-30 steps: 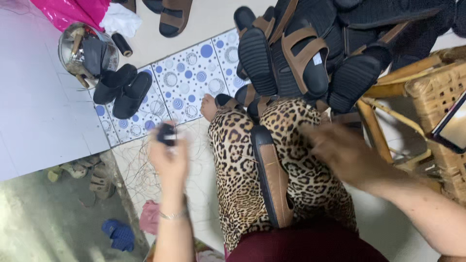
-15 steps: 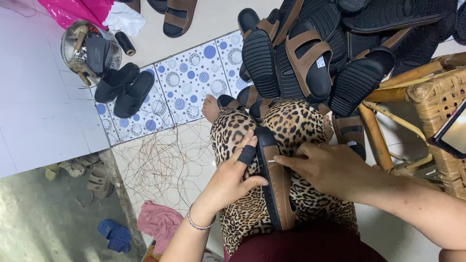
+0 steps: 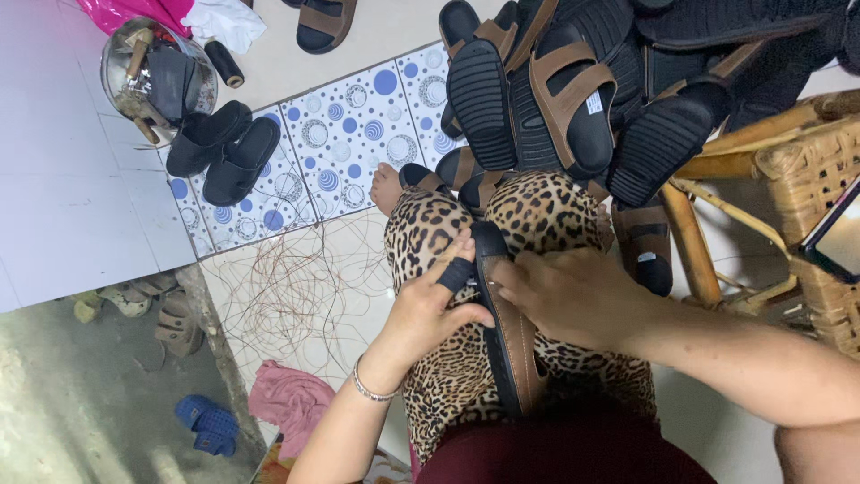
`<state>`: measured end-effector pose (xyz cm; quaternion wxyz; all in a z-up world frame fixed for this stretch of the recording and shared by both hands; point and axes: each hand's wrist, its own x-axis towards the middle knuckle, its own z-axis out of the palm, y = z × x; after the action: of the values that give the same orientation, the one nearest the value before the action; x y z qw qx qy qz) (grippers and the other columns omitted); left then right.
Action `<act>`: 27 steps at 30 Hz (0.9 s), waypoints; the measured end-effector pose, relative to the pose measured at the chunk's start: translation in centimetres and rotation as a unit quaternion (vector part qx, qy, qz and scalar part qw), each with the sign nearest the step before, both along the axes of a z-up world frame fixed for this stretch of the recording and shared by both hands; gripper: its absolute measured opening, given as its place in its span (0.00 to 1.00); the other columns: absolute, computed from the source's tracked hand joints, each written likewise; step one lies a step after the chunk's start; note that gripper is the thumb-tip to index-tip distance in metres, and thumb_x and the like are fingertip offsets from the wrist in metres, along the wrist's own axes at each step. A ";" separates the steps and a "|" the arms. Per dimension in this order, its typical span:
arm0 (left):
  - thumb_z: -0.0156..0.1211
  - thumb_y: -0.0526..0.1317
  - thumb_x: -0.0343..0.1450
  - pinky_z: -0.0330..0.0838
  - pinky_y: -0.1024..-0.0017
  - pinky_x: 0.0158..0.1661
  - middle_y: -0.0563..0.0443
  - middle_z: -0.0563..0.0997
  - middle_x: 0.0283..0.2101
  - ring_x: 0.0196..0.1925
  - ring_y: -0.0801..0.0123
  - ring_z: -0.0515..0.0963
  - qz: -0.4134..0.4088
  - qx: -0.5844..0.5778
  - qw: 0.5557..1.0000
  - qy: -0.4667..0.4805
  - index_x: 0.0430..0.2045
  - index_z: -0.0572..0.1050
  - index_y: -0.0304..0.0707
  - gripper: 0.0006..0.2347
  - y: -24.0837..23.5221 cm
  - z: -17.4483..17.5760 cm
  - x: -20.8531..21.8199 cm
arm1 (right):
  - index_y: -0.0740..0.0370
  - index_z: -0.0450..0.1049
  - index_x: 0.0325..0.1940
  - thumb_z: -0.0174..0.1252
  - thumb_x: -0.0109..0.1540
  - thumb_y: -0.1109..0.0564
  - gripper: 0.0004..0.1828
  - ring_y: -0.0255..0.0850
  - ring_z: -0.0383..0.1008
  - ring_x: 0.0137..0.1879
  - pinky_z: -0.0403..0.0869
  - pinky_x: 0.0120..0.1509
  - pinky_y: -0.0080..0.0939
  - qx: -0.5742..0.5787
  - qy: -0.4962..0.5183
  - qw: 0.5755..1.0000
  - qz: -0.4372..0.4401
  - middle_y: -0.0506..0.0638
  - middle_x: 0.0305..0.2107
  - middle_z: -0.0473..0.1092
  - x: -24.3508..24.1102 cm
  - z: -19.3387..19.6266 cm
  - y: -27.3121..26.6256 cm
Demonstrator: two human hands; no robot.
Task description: The person sits on the floor and sews a brown sandal strap using a needle and thread. They repeatedly push the needle through the strap and pull the thread tight to secure the stitching.
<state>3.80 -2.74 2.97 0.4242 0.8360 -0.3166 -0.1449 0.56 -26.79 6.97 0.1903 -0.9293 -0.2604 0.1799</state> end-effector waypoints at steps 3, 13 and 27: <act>0.73 0.53 0.59 0.79 0.58 0.52 0.39 0.70 0.68 0.59 0.48 0.79 0.009 -0.007 1.000 -0.018 0.65 0.66 0.39 0.39 0.6 -1.5 -1.0 | 0.51 0.60 0.64 0.49 0.63 0.60 0.25 0.41 0.75 0.21 0.73 0.23 0.35 0.034 -0.021 0.999 0.035 0.48 0.30 0.70 0.5 1.1 -0.4; 0.59 0.26 0.70 0.76 0.70 0.13 0.30 0.77 0.30 0.19 0.58 0.77 0.134 -0.367 0.829 0.399 0.29 0.75 0.16 0.04 0.3 -1.8 -2.4 | 0.54 0.66 0.68 0.49 0.69 0.48 0.23 0.47 0.77 0.19 0.76 0.21 0.43 0.126 -0.027 0.990 -0.059 0.53 0.20 0.72 -0.6 0.8 -1.3; 0.59 0.30 0.62 0.54 0.63 0.18 0.56 0.60 0.17 0.19 0.60 0.61 -0.134 0.087 0.959 -0.234 0.09 0.64 0.42 0.11 -4.0 0.2 -5.6 | 0.39 0.84 0.55 0.62 0.55 0.37 0.25 0.25 0.82 0.56 0.72 0.61 0.28 0.185 0.281 0.888 -0.312 0.38 0.53 0.83 -0.9 -0.7 -5.6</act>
<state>-1.81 -6.76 3.15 0.2406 0.8301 -0.5023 -0.0278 -0.39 -32.42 6.26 0.4703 -0.8210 0.0788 0.3139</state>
